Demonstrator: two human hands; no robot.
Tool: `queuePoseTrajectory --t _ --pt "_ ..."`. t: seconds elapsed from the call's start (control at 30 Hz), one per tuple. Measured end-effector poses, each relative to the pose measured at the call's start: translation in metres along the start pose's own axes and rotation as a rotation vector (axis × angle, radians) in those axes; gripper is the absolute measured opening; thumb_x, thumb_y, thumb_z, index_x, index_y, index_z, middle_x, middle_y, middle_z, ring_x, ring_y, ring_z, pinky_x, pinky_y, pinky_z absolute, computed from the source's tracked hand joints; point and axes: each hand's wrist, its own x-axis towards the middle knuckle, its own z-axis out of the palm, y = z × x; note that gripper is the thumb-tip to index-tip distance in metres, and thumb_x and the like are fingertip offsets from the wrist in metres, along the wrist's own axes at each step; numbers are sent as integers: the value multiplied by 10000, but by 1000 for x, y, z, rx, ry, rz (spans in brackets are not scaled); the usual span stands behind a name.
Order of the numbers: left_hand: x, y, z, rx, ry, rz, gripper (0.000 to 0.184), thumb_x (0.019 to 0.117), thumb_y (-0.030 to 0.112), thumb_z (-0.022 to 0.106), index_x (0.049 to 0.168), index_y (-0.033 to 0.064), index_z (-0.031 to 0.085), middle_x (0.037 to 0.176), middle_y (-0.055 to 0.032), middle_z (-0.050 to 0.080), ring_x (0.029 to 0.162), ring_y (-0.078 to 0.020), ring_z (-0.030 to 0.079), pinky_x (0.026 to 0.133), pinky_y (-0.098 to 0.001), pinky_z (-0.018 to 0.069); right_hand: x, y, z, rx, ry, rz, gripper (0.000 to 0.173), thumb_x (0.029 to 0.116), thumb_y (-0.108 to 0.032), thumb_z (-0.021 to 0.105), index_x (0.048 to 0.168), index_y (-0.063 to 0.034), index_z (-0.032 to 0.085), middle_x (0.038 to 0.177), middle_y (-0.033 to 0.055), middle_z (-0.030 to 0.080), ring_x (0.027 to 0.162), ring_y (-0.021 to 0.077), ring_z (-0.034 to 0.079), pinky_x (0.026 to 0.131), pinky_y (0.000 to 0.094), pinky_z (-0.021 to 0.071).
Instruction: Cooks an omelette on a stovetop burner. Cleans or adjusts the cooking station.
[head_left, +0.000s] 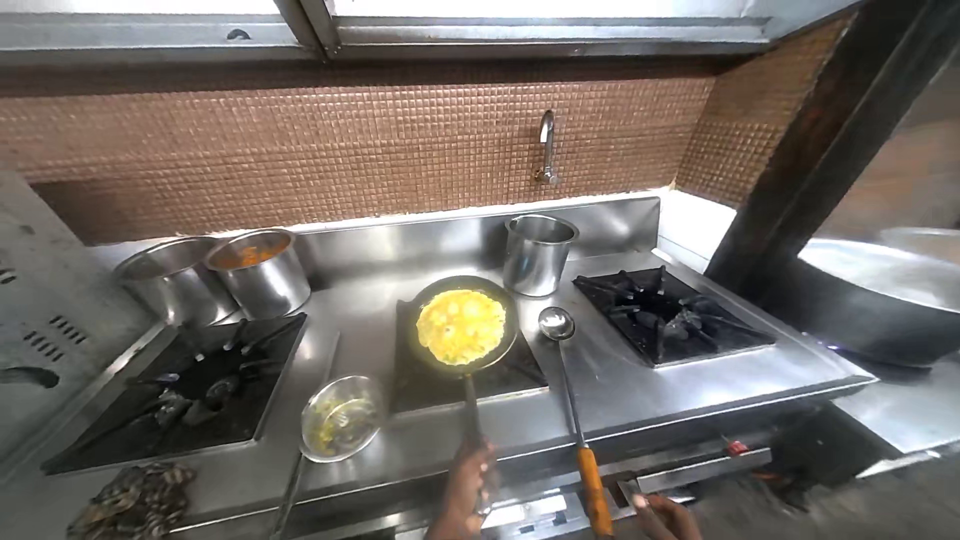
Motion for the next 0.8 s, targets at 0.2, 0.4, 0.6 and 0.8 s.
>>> queuePoseTrajectory --t 0.2,0.4,0.6,0.8 --pt "1 -15 11 78 114 69 39 1074 92 434 1065 103 471 598 36 422 382 -33 385 349 -166 380 33 -23 42 408 -100 324 450 1027 -298 628 1295 -3 419 986 207 671 778 306 702 662 469 608" --pt "5 -22 18 67 146 143 36 1074 91 441 1056 97 472 592 33 420 385 -38 386 356 -172 385 50 -19 50 342 -247 350 322 1054 -315 568 1175 -17 552 838 144 698 599 208 644 506 342 538" --pt "0 -4 20 78 156 118 33 1087 108 431 1066 97 455 586 35 411 382 -34 381 353 -167 378 39 -20 29 370 -359 150 214 1075 -218 467 1210 -63 526 677 46 583 514 130 570 446 265 490" --pt "-23 22 41 81 236 59 55 1082 94 432 1034 92 460 584 43 406 380 -19 367 345 -149 362 4 -24 9 224 -392 -33 412 987 -124 612 1334 -84 394 911 116 642 644 255 679 513 424 605"
